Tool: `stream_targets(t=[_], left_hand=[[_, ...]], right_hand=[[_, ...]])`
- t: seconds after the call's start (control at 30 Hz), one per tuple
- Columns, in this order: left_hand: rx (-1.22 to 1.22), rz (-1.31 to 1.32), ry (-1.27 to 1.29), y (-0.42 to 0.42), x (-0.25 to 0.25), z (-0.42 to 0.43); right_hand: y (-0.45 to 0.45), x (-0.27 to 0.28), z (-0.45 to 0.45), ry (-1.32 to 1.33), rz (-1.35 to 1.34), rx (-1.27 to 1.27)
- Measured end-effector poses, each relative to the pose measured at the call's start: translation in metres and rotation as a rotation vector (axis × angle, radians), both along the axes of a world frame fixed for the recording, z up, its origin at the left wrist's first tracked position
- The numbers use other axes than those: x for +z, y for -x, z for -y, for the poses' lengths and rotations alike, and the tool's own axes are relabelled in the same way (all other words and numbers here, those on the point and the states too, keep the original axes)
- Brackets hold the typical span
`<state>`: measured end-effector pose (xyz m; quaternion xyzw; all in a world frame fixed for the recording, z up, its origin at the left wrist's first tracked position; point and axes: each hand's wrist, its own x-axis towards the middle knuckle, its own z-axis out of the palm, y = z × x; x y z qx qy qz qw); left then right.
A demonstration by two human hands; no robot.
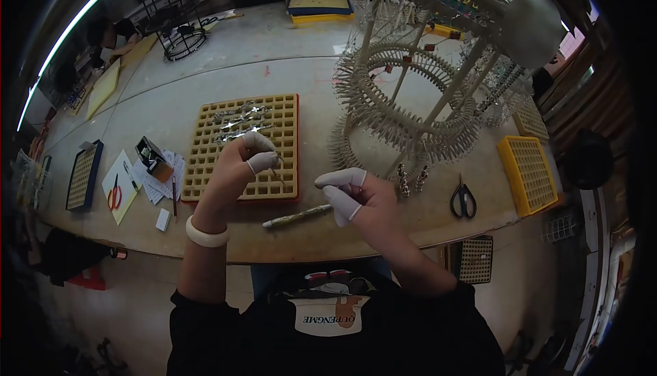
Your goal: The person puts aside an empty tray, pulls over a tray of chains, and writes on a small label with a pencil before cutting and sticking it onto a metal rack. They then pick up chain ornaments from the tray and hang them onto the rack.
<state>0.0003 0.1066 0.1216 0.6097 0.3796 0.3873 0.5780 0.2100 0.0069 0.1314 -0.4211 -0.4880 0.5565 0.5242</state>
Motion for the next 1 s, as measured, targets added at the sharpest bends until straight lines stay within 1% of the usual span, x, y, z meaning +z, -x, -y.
stream_targets(t=[0.13,0.2,0.23,0.3,0.43,0.5,0.53,0.57,0.6,0.67,0.73,0.83,0.9,1.0], left_hand=[[-0.065,0.139,0.034,-0.018,0.019,0.018],[-0.093,0.141,0.047,-0.028,0.029,0.027],[-0.095,0.187,0.052,-0.034,0.034,0.032],[-0.102,0.232,0.06,-0.042,0.042,0.038],[-0.045,0.279,-0.018,-0.051,0.049,0.043],[-0.025,0.288,-0.06,-0.056,0.05,0.044],[0.031,0.296,-0.105,-0.059,0.051,0.045],[0.086,0.303,-0.149,-0.06,0.051,0.045],[0.087,0.303,-0.149,-0.06,0.051,0.044],[0.145,0.318,-0.23,-0.061,0.048,0.041],[0.176,0.332,-0.243,-0.06,0.042,0.037],[0.224,0.342,-0.242,-0.059,0.036,0.033],[0.238,0.339,-0.227,-0.059,0.032,0.032],[0.193,0.335,-0.181,-0.061,0.025,0.034]], right_hand=[[0.006,-0.005,0.0,0.034,0.005,-0.005],[0.007,-0.017,-0.003,-0.182,0.103,-0.047],[0.005,-0.017,-0.001,-0.18,0.102,-0.058],[0.003,-0.009,0.004,-0.22,0.202,0.024],[0.001,-0.009,0.006,-0.159,0.209,0.066],[0.002,-0.02,0.002,-0.232,0.092,0.022],[0.001,-0.02,0.003,-0.232,0.092,0.024],[0.0,-0.017,0.005,-0.138,0.002,0.045],[-0.002,-0.015,0.008,-0.043,-0.088,0.065],[-0.008,-0.008,0.008,-0.017,-0.123,0.092],[-0.014,-0.003,0.01,0.01,-0.159,0.116],[-0.024,0.005,0.015,-0.03,-0.143,0.105],[-0.034,0.012,0.02,-0.06,-0.268,0.18],[-0.038,0.013,0.022,-0.108,-0.338,0.173]])
